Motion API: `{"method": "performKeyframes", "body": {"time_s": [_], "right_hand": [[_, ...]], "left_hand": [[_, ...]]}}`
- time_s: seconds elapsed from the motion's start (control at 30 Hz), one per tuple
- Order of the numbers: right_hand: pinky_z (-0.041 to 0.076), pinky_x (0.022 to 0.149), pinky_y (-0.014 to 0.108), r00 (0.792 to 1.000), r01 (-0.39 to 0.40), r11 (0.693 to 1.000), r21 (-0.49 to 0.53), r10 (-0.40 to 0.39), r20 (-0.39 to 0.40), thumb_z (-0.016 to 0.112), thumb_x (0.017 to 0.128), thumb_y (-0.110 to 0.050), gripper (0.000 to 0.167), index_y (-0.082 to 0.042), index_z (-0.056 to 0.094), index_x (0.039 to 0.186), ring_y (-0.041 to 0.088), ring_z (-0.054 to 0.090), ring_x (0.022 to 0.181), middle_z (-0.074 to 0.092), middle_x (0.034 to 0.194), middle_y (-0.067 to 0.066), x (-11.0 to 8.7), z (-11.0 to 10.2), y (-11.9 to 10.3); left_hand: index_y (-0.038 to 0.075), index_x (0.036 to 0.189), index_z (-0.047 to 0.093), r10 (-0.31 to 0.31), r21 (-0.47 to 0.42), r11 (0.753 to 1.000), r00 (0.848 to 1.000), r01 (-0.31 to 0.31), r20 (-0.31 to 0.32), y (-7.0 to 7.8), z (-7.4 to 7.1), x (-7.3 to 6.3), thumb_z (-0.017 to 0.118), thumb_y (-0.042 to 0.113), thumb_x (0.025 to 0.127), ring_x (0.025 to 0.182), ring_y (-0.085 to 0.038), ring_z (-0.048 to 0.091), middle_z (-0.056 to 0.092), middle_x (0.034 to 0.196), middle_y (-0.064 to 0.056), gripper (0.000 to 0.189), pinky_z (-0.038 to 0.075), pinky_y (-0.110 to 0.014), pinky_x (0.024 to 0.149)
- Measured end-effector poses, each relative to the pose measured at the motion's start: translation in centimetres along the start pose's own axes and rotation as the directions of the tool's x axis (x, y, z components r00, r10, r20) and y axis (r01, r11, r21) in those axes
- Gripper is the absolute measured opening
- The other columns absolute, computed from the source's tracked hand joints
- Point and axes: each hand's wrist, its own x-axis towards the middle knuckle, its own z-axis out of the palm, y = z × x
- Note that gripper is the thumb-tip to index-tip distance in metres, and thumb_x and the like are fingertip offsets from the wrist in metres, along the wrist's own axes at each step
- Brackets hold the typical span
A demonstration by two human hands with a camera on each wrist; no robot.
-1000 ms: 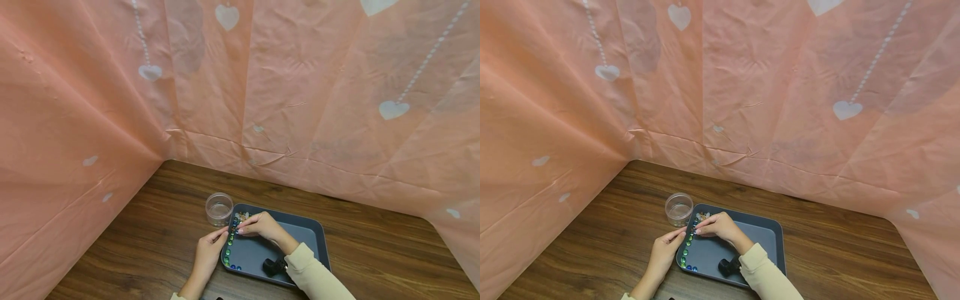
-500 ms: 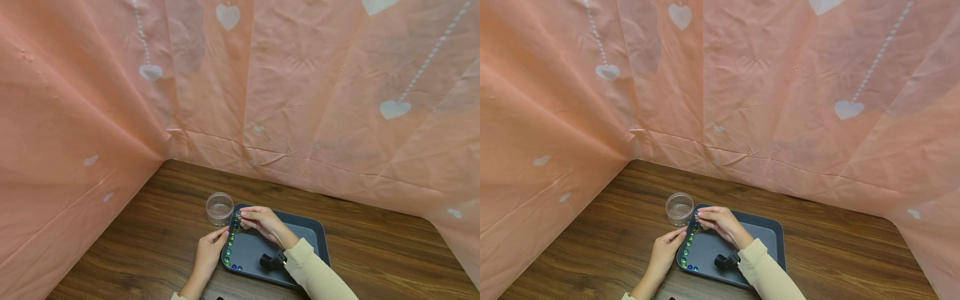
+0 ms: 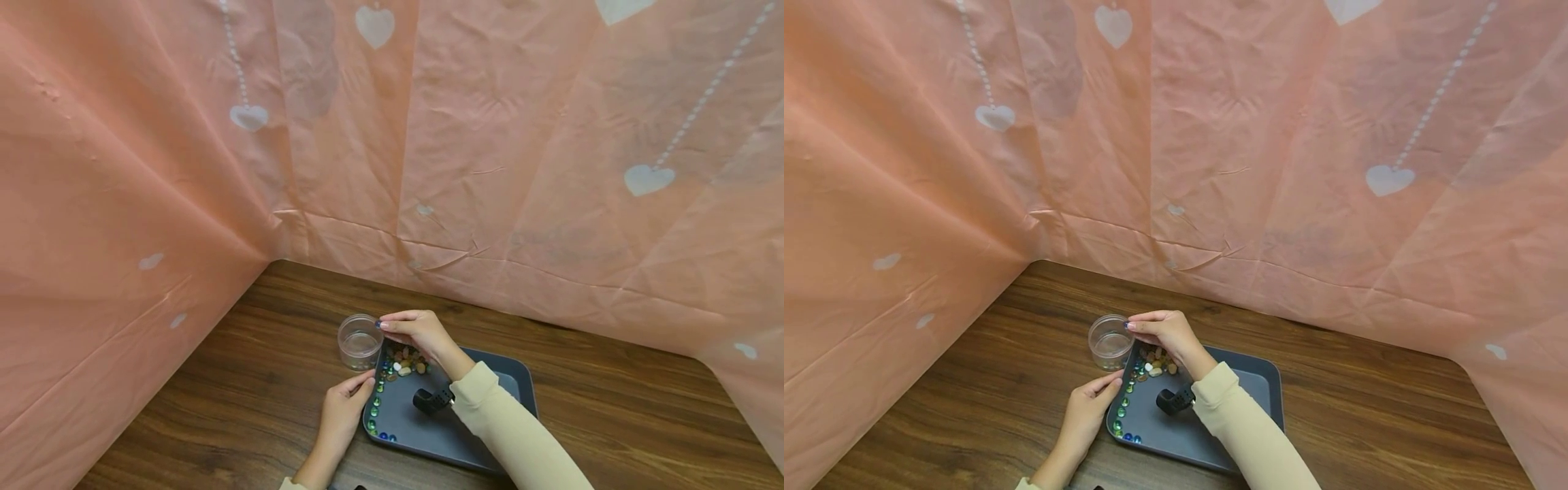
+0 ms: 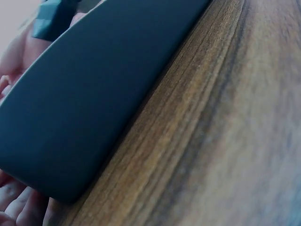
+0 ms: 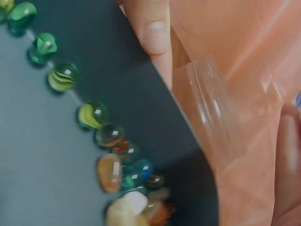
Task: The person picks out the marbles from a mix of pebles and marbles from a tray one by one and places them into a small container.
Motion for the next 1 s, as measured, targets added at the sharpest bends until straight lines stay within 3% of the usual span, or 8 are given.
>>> {"method": "performKeyframes", "body": {"time_s": [0.1,0.17,0.27,0.37,0.5,0.6,0.87,1.0], "right_hand": [[0.057,0.091,0.042,0.998,0.055,0.988,-0.143,-0.056,-0.005,0.074,0.087,-0.008,0.028,0.008,0.072,0.109,0.023,0.074,0.099,0.078,0.101,0.01,0.4,0.8,-0.7],[0.06,0.086,0.041,0.995,0.098,0.954,-0.283,-0.103,-0.002,0.078,0.085,-0.012,0.022,0.002,0.077,0.102,0.022,0.075,0.092,0.078,0.098,0.011,0.7,1.3,-1.0],[0.061,0.073,0.034,0.982,0.177,0.848,-0.499,-0.188,0.03,0.08,0.083,-0.016,0.015,-0.004,0.08,0.093,0.022,0.074,0.081,0.078,0.092,0.011,1.0,2.3,-1.3],[0.055,0.062,0.022,0.963,0.249,0.718,-0.65,-0.257,0.084,0.08,0.082,-0.014,0.009,-0.007,0.081,0.087,0.02,0.072,0.075,0.079,0.086,0.009,1.0,3.4,-1.5],[0.049,0.058,0.013,0.931,0.339,0.579,-0.742,-0.318,0.177,0.079,0.083,-0.008,0.005,-0.004,0.081,0.085,0.018,0.072,0.074,0.078,0.082,0.009,1.2,4.8,-1.7],[0.05,0.058,0.013,0.911,0.389,0.513,-0.765,-0.336,0.238,0.076,0.084,-0.004,0.005,-0.002,0.08,0.085,0.019,0.072,0.074,0.078,0.081,0.01,1.4,5.5,-1.7],[0.047,0.056,0.013,0.906,0.405,0.45,-0.796,-0.315,0.283,0.074,0.085,-0.004,0.006,-0.004,0.081,0.085,0.016,0.07,0.07,0.078,0.082,0.008,1.6,6.0,-1.3],[0.047,0.056,0.012,0.914,0.387,0.469,-0.794,-0.307,0.265,0.075,0.085,-0.004,0.006,-0.003,0.081,0.088,0.019,0.072,0.073,0.078,0.085,0.009,1.5,6.0,-1.4]], "left_hand": [[-0.002,0.11,0.074,-0.001,0.006,1.0,1.0,0.001,-0.001,0.0,0.0,0.0,0.069,0.012,0.092,0.106,-0.024,0.069,0.073,0.113,-0.019,0.023,0.053,-0.011,0.08],[-0.002,0.11,0.074,0.003,0.009,1.0,1.0,-0.003,-0.001,0.0,0.0,0.0,0.069,0.012,0.092,0.106,-0.024,0.069,0.073,0.113,-0.019,0.023,0.054,-0.013,0.08],[-0.001,0.11,0.074,0.013,0.022,1.0,1.0,-0.013,0.003,0.0,-0.2,0.0,0.069,0.014,0.093,0.107,-0.025,0.069,0.073,0.113,-0.019,0.023,0.056,-0.017,0.082],[-0.001,0.111,0.074,0.016,0.024,1.0,1.0,-0.016,0.009,0.1,-0.3,0.0,0.069,0.014,0.093,0.108,-0.026,0.069,0.073,0.114,-0.018,0.023,0.056,-0.017,0.083],[0.0,0.111,0.074,0.012,0.012,1.0,1.0,-0.012,0.014,0.1,-0.5,0.0,0.069,0.014,0.093,0.108,-0.023,0.068,0.073,0.114,-0.017,0.023,0.053,-0.013,0.082],[-0.001,0.111,0.074,0.012,0.004,1.0,1.0,-0.012,0.01,0.1,-0.6,0.0,0.068,0.013,0.093,0.107,-0.02,0.068,0.074,0.113,-0.017,0.023,0.052,-0.011,0.081],[-0.001,0.109,0.075,-0.002,0.015,1.0,1.0,0.002,0.011,-0.2,-0.3,0.1,0.069,0.013,0.093,0.106,-0.02,0.068,0.074,0.111,-0.017,0.022,0.052,-0.01,0.08],[-0.001,0.109,0.075,0.002,0.015,1.0,1.0,-0.002,0.007,-0.2,-0.2,0.2,0.069,0.013,0.092,0.105,-0.015,0.068,0.074,0.111,-0.017,0.022,0.051,-0.01,0.081]]}}
